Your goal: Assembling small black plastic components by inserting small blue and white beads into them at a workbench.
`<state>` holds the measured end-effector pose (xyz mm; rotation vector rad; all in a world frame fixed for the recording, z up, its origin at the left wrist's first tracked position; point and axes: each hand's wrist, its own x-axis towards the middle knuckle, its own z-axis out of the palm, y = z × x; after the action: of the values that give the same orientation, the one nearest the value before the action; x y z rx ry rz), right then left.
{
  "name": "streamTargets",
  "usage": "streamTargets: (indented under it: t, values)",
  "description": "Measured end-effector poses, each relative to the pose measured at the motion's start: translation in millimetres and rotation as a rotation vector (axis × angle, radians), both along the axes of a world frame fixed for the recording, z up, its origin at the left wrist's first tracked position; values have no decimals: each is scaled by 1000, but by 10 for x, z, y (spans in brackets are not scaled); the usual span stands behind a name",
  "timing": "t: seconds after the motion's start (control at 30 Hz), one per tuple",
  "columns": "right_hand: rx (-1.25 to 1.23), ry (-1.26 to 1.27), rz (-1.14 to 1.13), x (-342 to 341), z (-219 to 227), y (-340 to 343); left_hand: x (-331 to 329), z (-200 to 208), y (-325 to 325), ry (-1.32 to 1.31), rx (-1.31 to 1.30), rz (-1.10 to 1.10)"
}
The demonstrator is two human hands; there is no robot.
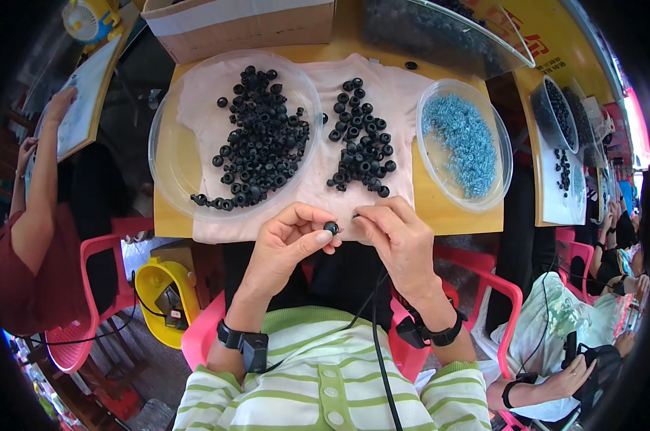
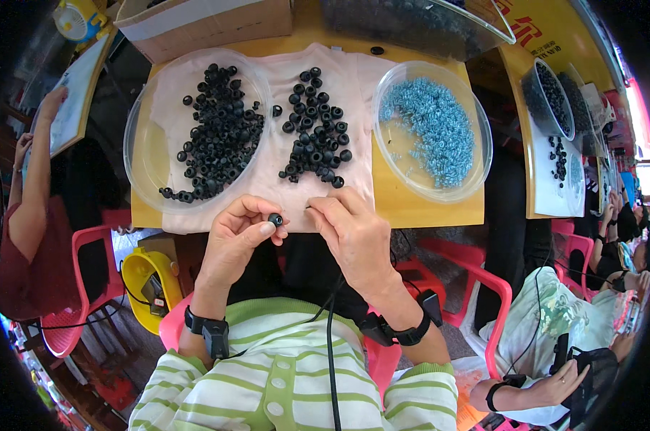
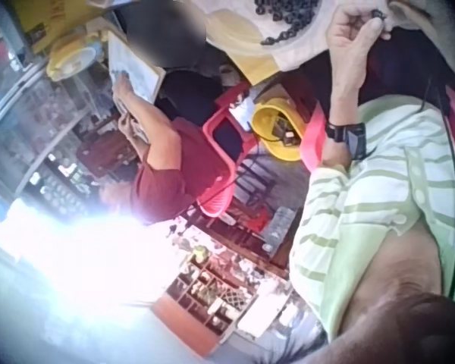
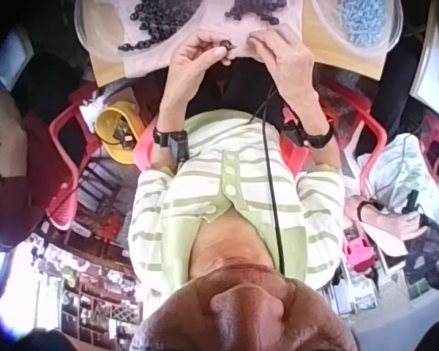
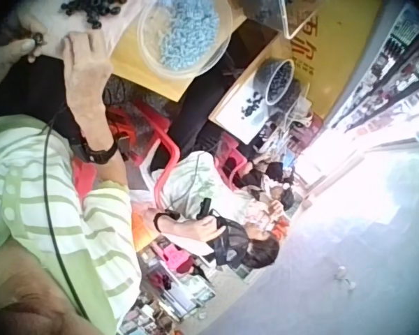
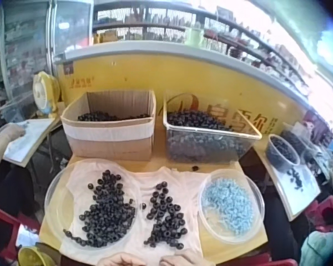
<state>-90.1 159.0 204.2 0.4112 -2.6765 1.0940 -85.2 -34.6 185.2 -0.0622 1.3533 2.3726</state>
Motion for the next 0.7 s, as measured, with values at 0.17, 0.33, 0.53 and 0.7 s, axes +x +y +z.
streamTargets:
  t: [0.17, 0.33, 0.53, 0.7]
  values:
    - [78, 124, -39, 46, -44, -50, 25, 42, 45, -22, 83, 50]
    - [160, 206, -42, 48, -96, -88, 73, -15, 30, -134, 438, 25]
    - [142, 259, 57, 2, -79, -56, 118, 28, 173, -252, 684, -73]
    - [200, 241, 67, 36, -66, -48, 137, 7, 190, -224, 588, -37]
